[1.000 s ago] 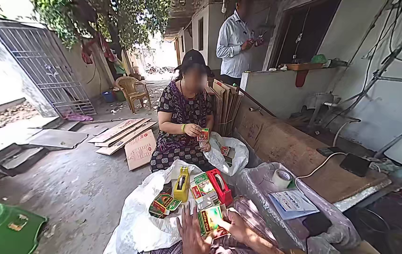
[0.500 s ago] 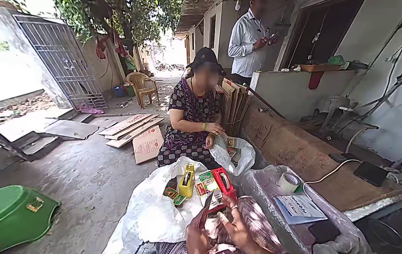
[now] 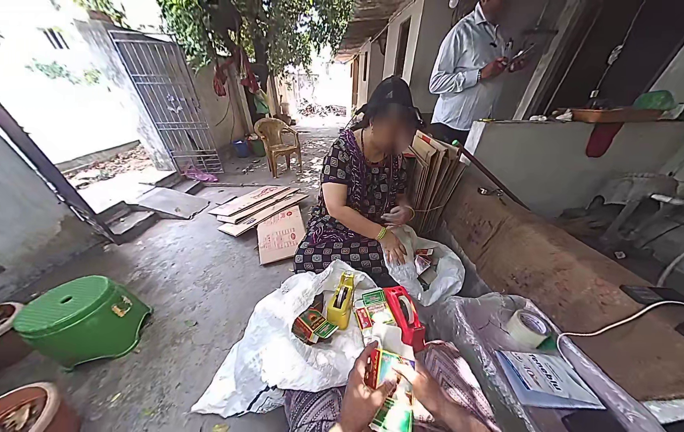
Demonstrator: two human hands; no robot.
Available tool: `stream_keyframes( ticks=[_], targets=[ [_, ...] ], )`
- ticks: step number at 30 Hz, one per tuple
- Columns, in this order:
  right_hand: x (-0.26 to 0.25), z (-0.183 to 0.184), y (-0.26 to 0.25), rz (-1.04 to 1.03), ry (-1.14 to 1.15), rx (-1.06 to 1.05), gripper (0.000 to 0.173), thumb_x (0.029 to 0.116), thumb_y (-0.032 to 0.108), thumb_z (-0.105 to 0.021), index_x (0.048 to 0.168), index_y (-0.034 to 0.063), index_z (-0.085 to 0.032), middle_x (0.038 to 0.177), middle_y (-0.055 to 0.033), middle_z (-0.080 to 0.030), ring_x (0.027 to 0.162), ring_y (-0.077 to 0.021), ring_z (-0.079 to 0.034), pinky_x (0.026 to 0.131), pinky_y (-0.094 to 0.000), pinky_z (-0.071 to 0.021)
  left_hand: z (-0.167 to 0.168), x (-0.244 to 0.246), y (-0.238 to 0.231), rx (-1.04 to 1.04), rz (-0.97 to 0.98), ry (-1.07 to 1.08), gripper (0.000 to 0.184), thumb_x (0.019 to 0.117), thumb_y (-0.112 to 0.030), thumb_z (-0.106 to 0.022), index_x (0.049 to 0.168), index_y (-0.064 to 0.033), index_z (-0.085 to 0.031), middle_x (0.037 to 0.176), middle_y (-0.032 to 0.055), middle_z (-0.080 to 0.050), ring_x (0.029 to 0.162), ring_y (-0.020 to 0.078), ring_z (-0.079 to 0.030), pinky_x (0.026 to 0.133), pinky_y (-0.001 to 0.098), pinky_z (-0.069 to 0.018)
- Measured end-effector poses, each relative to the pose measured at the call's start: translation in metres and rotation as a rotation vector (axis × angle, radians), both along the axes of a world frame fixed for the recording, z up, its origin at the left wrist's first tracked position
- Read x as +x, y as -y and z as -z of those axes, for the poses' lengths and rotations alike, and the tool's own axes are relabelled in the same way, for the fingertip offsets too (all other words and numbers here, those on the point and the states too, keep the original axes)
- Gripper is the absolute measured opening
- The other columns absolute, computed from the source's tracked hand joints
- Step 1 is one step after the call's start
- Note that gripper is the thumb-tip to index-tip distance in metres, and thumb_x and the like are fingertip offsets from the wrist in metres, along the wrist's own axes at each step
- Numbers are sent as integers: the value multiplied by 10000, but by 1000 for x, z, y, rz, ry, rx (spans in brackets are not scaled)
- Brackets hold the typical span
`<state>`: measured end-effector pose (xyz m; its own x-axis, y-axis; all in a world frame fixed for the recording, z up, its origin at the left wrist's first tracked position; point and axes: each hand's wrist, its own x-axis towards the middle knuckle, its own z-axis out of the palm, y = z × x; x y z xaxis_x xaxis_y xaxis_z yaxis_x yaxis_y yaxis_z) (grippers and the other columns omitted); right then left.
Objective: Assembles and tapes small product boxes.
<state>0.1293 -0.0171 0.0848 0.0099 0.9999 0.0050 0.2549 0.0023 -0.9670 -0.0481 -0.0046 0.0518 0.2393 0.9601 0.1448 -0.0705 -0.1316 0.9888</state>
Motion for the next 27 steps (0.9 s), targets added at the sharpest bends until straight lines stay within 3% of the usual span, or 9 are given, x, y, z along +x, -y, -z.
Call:
stream_keyframes(
  ticks=[2, 5, 8, 13, 17, 20, 22, 25, 27],
  targets=[
    [-5, 5, 2, 48, -155, 76, 561, 989, 234, -540, 1467, -32, -418, 1287, -108, -646, 1144, -78, -639, 1016, -282, -532, 2, 1, 0, -57, 15, 82, 726, 906, -153, -753, 1538, -73, -405, 1302, 118, -662, 992, 225, -730, 860, 419, -643],
    [-14, 11, 2, 111, -257, 205, 640, 1001, 200, -469, 1553, -36, -245, 1399, -146, -567, 1216, -101, -602, 1013, -271, -531, -4, 4, 4, -105, 1, 230, 689, 973, -143, -680, 1558, -41, -332, 1228, 169, -690, 997, 280, -736, 873, 456, -639],
    [-11, 25, 5, 89, -176, 242, 519, 1057, 254, -407, 1491, -30, -420, 1401, -142, -577, 1238, -121, -593, 1060, -295, -506, -9, 0, 6, -106, 39, 235, 677, 1005, -143, -637, 1589, -57, -306, 1233, 173, -691, 1005, 290, -737, 886, 469, -637],
    [-10, 32, 9, 174, -179, 257, 369, 1096, 323, -380, 1149, 40, -611, 963, -36, -702, 875, -89, -698, 828, -286, -607, -15, 4, 11, -124, 94, 189, 605, 1028, -72, -550, 1592, -55, -331, 1312, 154, -673, 1034, 257, -735, 918, 436, -627],
    [-9, 35, 11, 146, -103, 320, 348, 1094, 288, -379, 1031, 72, -644, 885, -5, -693, 832, -69, -684, 804, -269, -594, -5, 4, 10, -100, 70, 148, 263, 1043, -128, -543, 1263, 1, -604, 975, 159, -747, 815, 263, -750, 764, 444, -645],
    [-11, 34, 12, 102, -75, 307, 373, 1075, 202, -332, 1030, 65, -677, 914, -9, -692, 886, -63, -665, 853, -270, -566, 6, 2, 7, 44, -38, 47, 253, 1050, -235, -530, 958, -41, -663, 755, 72, -691, 672, 186, -696, 654, 379, -615],
    [-11, 30, 3, 104, -154, 304, 380, 1094, 226, -274, 1105, 58, -615, 972, -24, -661, 917, -77, -642, 845, -270, -555, 7, 0, 3, 89, -63, 4, 307, 1055, -290, -526, 890, -66, -655, 718, 46, -664, 646, 163, -671, 634, 361, -597],
    [-4, 21, -18, 106, -259, 259, 392, 1049, 179, -461, 1386, -12, -522, 1243, -120, -660, 1093, -146, -662, 947, -305, -569, 9, -2, 0, 168, -49, -61, 327, 1043, -331, -556, 844, -88, -646, 690, 19, -632, 612, 133, -637, 592, 334, -569],
    [5, 17, -30, 23, -191, 219, 361, 963, 146, -616, 1298, 13, -631, 1020, -91, -719, 852, -140, -683, 759, -315, -582, 8, -3, 0, 202, -37, -115, 321, 1037, -324, -559, 827, -95, -639, 706, 12, -620, 623, 121, -620, 598, 323, -555]
  ],
)
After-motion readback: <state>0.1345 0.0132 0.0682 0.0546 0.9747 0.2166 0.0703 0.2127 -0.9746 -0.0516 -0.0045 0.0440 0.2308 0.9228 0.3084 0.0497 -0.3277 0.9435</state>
